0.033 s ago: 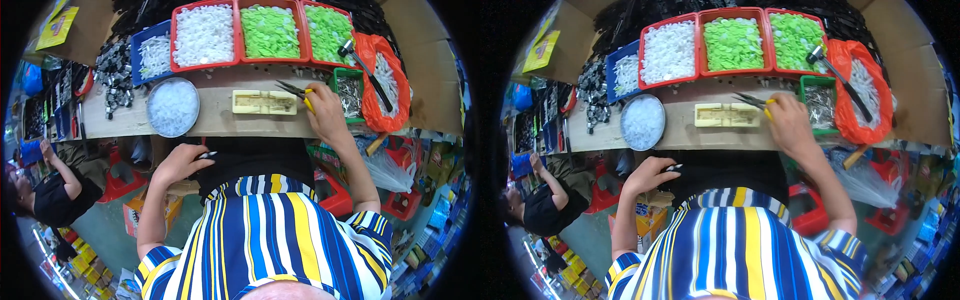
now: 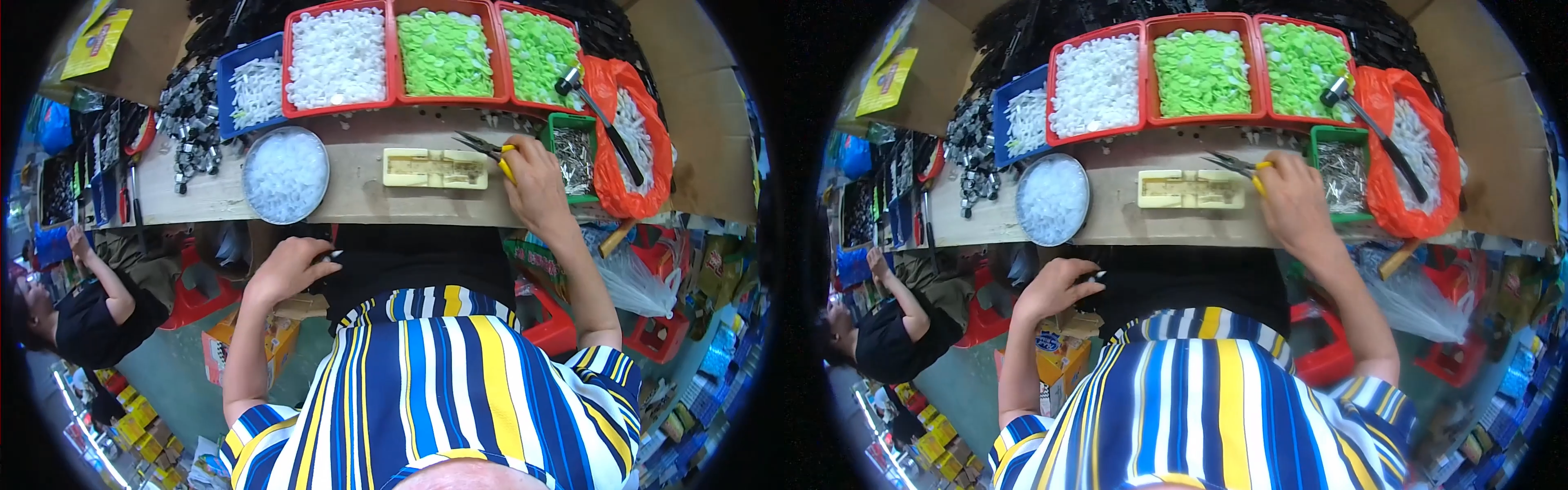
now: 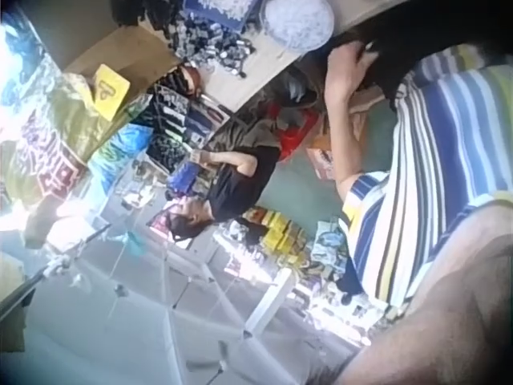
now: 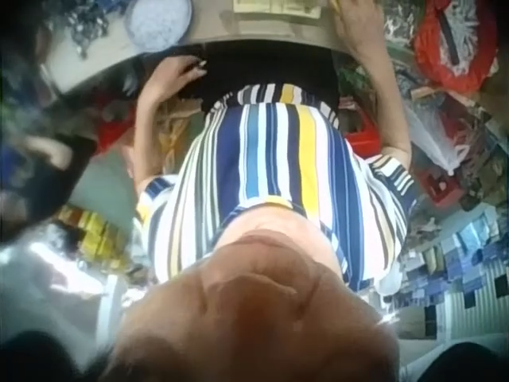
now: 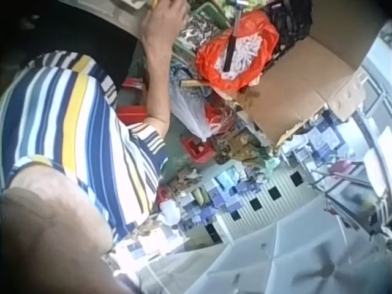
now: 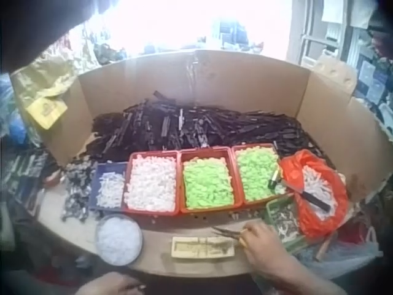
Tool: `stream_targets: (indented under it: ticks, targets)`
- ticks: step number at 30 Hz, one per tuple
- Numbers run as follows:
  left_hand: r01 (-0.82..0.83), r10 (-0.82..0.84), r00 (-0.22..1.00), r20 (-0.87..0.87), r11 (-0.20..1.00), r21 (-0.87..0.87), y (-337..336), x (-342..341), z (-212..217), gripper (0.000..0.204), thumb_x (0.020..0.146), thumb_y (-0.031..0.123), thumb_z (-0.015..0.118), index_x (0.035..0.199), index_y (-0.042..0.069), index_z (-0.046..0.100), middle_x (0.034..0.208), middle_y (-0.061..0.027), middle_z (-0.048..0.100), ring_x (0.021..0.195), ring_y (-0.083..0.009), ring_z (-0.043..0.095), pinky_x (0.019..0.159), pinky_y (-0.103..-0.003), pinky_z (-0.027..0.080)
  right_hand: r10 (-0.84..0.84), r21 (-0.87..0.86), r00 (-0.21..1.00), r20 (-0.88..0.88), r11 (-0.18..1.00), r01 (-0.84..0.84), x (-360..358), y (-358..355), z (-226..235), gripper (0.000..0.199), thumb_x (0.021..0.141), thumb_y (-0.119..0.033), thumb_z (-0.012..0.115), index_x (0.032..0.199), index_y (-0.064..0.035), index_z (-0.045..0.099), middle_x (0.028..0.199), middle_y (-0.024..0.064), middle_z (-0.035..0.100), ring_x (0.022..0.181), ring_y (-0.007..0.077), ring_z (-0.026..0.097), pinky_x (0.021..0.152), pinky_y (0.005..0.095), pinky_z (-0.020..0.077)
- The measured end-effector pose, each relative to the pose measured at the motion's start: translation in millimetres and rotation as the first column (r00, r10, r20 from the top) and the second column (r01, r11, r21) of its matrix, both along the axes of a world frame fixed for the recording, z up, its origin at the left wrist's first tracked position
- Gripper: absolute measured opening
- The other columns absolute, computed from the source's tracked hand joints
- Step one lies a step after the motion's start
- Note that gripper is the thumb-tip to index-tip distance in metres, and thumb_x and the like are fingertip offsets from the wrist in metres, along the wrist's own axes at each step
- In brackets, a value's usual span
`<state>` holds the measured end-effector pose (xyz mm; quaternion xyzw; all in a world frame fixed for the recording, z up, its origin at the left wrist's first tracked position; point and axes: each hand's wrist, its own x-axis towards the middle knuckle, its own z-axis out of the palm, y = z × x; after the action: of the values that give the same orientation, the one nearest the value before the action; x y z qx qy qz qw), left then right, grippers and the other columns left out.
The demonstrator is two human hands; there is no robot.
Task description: Assembling small mechanical toy parts using a jig, hammer, and pliers at a factory workbench.
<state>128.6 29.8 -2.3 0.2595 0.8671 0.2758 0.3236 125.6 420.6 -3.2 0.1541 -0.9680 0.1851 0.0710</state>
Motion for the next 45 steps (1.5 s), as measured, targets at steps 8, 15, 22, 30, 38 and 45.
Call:
stream_targets:
  ticks: [8, 15, 22, 30, 38, 45]
  targets:
    - [-0.297, 0.333, 0.928, -0.17, 0.933, 0.204, 3.7, -53.7, 49.0, 0.015, 0.088, 0.008, 0.069, 0.097, -0.004, 0.071, 0.08, -0.0102, 0.07, 0.07, -0.0153, 0.064, 0.065, -0.03, 0.05, -0.056, 0.212, 0.998, -0.004, 0.976, 0.056, -9.8, -3.9, -7.5, 0.031, 0.076, -0.008, 0.066, 0.105, 0.0002, 0.058, 0.12, 0.015, 0.055, 0.116, 0.0318, 0.051, 0.101, 0.0431, 0.0395]
    - [-0.096, 0.351, 0.582, -0.733, 0.925, 0.367, 13.4, -200.2, 30.3, 0.013, 0.083, 0.01, 0.071, 0.092, -0.001, 0.072, 0.088, -0.0157, 0.069, 0.081, -0.0322, 0.068, 0.073, -0.037, 0.052, -0.088, 0.223, 0.993, 0.082, 0.972, 0.067, -8.3, -10.1, 1.2, 0.036, 0.083, -0.017, 0.07, 0.114, -0.005, 0.056, 0.127, 0.0138, 0.052, 0.124, 0.0319, 0.048, 0.107, 0.05, 0.0354]
    - [-0.182, 0.275, 0.336, -0.901, 0.957, 0.224, 17.3, -325.1, -1.2, 0.018, 0.084, 0.01, 0.066, 0.099, 0.005, 0.074, 0.099, -0.0136, 0.069, 0.097, -0.0331, 0.066, 0.088, -0.041, 0.053, -0.05, 0.178, 0.997, 0.064, 0.983, 0.038, -5.7, -7.4, 0.2, 0.04, 0.082, -0.018, 0.072, 0.116, -0.0047, 0.056, 0.127, 0.0161, 0.051, 0.122, 0.0339, 0.049, 0.105, 0.0495, 0.0367]
    - [-0.104, 0.412, 0.147, -0.899, 0.911, 0.4, 24.2, -316.3, 39.8, 0.019, 0.084, 0.014, 0.068, 0.1, 0.004, 0.073, 0.088, -0.0113, 0.073, 0.078, -0.0253, 0.071, 0.071, -0.035, 0.055, 0.015, 0.068, 0.997, 0.076, 0.998, -0.02, -6.7, -1.3, 10.8, 0.038, 0.081, -0.013, 0.072, 0.116, -0.0037, 0.058, 0.126, 0.0183, 0.051, 0.12, 0.0351, 0.05, 0.102, 0.0454, 0.0386]
    - [-0.445, 0.613, 0.751, 0.248, 0.192, 0.875, 85.4, -174.4, 48.7, 0.016, 0.083, 0.009, 0.071, 0.097, -0.001, 0.073, 0.082, -0.0077, 0.073, 0.07, -0.0142, 0.071, 0.059, -0.024, 0.052, 0.029, -0.111, 0.891, -0.454, 0.99, -0.089, -34.9, -58.9, 47.7, 0.044, 0.075, -0.01, 0.078, 0.117, -0.0082, 0.066, 0.116, 0.0102, 0.061, 0.105, 0.0263, 0.061, 0.089, 0.0391, 0.0457]
    - [-0.842, 0.301, 0.532, 0.791, 0.087, 0.533, 121.6, -73.6, 32.4, 0.013, 0.087, 0.003, 0.066, 0.1, -0.001, 0.067, 0.093, -0.0091, 0.072, 0.079, -0.0175, 0.071, 0.068, -0.024, 0.053, 0.187, 0.084, 0.822, -0.537, 0.982, -0.168, -40.1, -79.7, 31.9, 0.034, 0.077, -0.011, 0.075, 0.11, -0.0075, 0.07, 0.105, 0.0077, 0.066, 0.091, 0.02, 0.066, 0.075, 0.0327, 0.0442]
